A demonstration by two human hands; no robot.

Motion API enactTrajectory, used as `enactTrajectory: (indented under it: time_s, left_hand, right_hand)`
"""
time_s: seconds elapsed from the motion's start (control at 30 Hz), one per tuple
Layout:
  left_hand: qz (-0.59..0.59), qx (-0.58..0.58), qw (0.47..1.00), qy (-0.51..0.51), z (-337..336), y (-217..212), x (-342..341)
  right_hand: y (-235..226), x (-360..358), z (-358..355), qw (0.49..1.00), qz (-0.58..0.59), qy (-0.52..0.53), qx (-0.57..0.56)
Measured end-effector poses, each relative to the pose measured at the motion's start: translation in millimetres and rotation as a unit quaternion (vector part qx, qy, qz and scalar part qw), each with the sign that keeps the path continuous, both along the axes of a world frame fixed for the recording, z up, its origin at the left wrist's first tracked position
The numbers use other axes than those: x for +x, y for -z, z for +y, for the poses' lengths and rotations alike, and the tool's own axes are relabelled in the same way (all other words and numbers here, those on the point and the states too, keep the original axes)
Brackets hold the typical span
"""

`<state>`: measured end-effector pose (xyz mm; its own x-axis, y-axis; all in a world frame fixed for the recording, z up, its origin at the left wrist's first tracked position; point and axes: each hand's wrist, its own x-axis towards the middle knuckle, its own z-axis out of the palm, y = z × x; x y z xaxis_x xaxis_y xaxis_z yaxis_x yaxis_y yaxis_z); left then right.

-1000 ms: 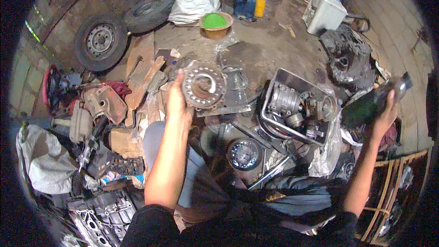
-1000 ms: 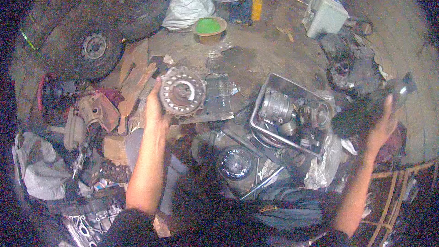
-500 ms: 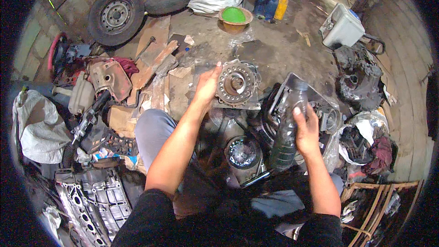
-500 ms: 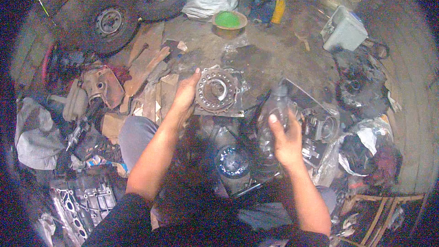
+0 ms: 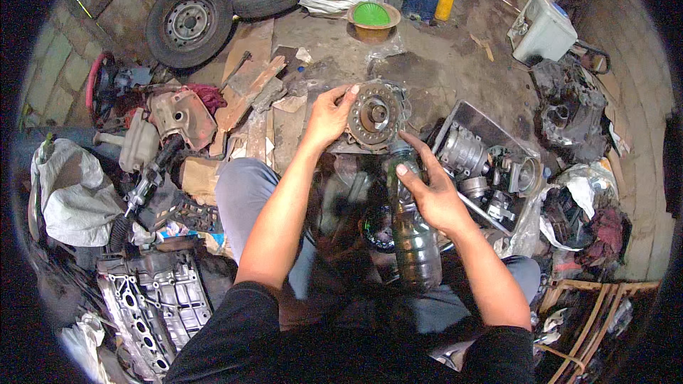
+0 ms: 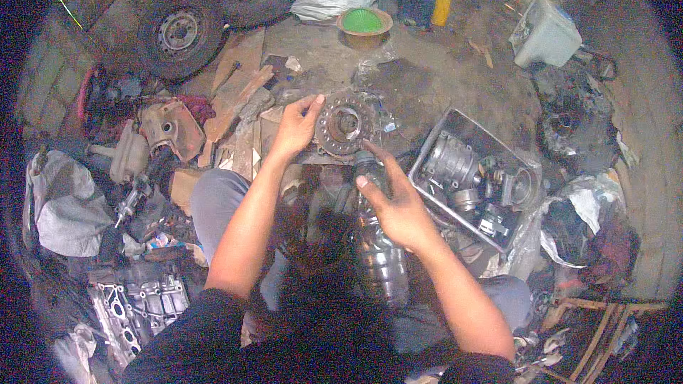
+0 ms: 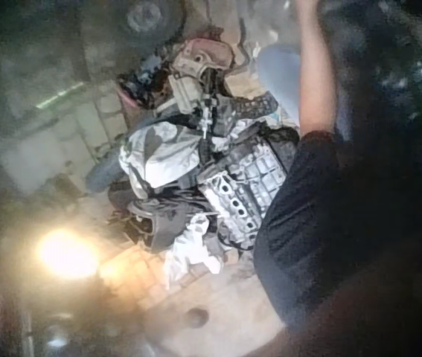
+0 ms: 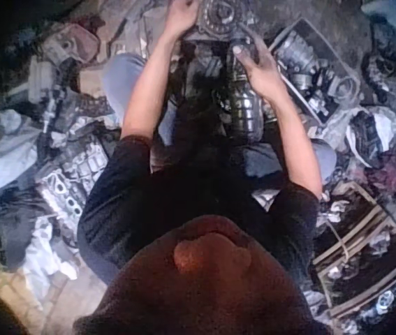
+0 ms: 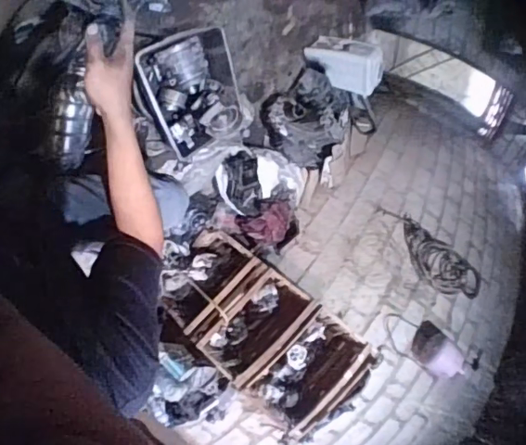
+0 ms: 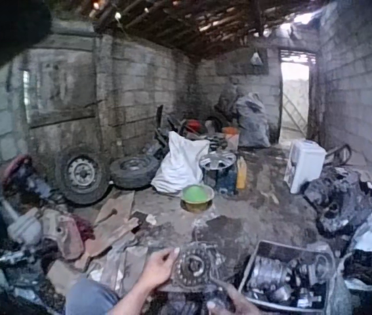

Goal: The person sits on the floor and assembles various mechanical components, including a clutch assembly and a water pump. They handle parts by hand, aligning and fitting them together in a cluttered workshop environment.

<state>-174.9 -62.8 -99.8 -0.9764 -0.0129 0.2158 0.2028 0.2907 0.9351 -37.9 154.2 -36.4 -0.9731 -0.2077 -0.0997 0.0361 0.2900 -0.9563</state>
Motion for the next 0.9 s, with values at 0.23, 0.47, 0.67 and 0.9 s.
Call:
enactTrajectory:
  time_s: [0.23, 0.47, 0.67, 0.9]
  left_hand:
    - [-0.048, -0.043, 0.995, 0.07, -0.2, -20.6, 13.5]
    - [-0.004, -0.127, 0.987, 0.094, -12.9, -19.5, 20.4]
    - [-0.002, -0.112, 0.992, 0.052, -12.2, -36.4, 30.2]
    - [0.158, -0.208, 0.963, -0.071, 3.7, -26.5, 35.3]
  right_hand:
    - [-0.5, -7.2, 22.0, 0.997, 0.037, 0.067, -0.026]
    - [-27.6, -7.2, 39.4, 0.987, 0.113, 0.099, 0.058]
    - [-34.1, -7.9, 51.8, 0.978, 0.16, 0.121, 0.064]
    - [-35.5, -7.2, 54.3, 0.974, 0.166, 0.14, 0.057]
